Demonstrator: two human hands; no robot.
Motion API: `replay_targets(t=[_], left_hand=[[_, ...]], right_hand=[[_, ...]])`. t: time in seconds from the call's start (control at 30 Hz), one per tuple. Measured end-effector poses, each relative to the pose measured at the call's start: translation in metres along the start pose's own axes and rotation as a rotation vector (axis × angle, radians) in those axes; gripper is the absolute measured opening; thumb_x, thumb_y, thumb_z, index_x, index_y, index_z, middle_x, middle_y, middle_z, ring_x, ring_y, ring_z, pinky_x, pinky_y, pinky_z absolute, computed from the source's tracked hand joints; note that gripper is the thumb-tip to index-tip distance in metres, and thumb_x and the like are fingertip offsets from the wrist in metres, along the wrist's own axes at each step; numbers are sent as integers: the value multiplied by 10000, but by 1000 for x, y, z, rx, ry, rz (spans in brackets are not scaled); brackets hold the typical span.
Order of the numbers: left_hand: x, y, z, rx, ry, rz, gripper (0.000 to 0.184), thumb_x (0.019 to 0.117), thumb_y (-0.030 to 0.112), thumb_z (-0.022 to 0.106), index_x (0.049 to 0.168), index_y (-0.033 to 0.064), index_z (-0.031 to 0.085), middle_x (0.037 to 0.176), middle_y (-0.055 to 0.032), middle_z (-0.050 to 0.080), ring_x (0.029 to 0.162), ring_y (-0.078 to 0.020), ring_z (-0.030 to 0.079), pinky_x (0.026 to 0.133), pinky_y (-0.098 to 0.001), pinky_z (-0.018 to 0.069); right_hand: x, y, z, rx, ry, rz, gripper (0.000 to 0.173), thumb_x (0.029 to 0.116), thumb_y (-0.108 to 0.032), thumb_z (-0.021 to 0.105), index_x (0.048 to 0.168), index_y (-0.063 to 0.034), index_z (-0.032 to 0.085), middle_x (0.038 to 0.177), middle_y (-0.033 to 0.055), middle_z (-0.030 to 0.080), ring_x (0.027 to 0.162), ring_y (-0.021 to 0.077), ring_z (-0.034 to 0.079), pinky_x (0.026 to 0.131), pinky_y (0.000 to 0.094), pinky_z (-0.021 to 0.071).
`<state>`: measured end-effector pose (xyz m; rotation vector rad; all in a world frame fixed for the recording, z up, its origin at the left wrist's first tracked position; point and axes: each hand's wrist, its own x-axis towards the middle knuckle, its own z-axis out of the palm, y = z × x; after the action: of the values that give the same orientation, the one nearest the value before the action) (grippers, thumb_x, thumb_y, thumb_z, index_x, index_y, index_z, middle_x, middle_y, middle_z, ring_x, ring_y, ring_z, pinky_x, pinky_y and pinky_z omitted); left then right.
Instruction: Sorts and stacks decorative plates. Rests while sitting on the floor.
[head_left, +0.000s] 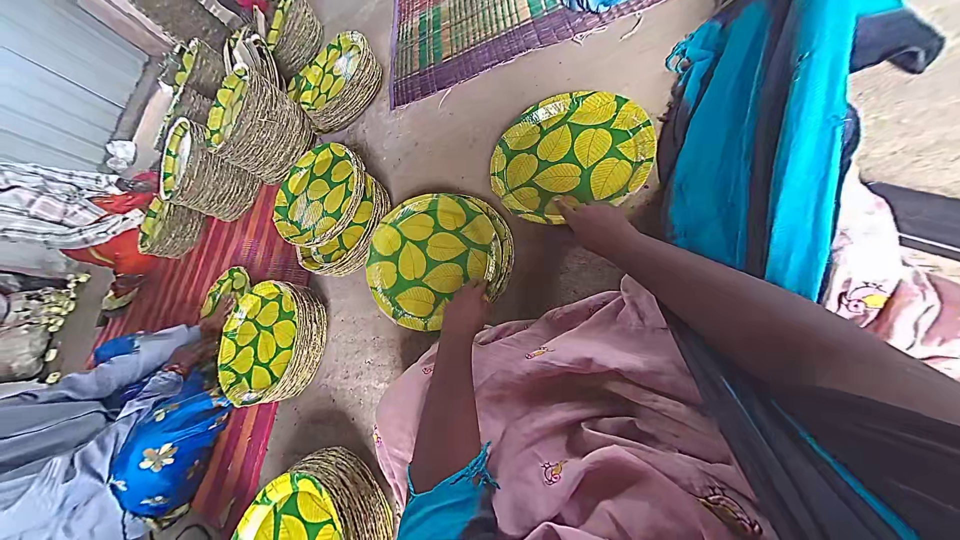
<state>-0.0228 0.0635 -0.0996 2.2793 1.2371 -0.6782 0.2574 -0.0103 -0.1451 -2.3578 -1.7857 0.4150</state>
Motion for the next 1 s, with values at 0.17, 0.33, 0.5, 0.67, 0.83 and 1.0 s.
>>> replay_targets(t=[0.17,0.33,0.5,0.67,0.83,1.0], left_hand=[[-11,8,3,62,410,52,651,998,428,644,1563,164,457,1673,-173,301,1550,-361,279,1239,-618,220],[-12,17,4,161,916,138,912,797,358,832,1593,200,414,1671,-156,317,1563,-370,254,1176,-764,131],[4,-2,12,47,79,-73,773,1038,544,525,1646,142,266,1735,-114,144,1597,-363,119,1240,-621,221],[6,-5,4,-77,144,45,639,944,501,711,1432,107,586,1599,-138,436,1486,-329,402,1173,-563,387],[9,18,19,154,179,-47,766,882,306,778,1554,147,447,1653,-131,340,1516,-376,326,1146,-615,377],[4,28,16,167,265,-23,443,989,92,599,1431,99,567,1427,-149,594,1321,-384,562,973,-589,529]], right_hand=[[-10,-7,-11,30,144,-200,437,965,80,570,1353,-99,660,1205,245,666,1189,449,610,1056,622,425],[-7,-29,-3,154,277,-703,533,914,142,566,1230,-238,768,1344,-1,701,1355,320,568,1183,633,317],[-2,-14,1,76,-42,-225,761,900,53,659,1582,-205,441,1640,48,420,1533,416,309,1197,756,127],[2,29,-15,111,18,-7,435,956,-148,682,1390,-122,660,1584,102,489,1510,426,344,1168,810,84],[-13,58,-66,293,239,99,360,995,-225,661,1342,-135,690,1567,128,500,1492,430,366,1131,817,142],[-38,93,-103,444,394,237,326,1028,-210,607,1316,-84,695,1576,195,465,1458,500,376,1072,828,232]])
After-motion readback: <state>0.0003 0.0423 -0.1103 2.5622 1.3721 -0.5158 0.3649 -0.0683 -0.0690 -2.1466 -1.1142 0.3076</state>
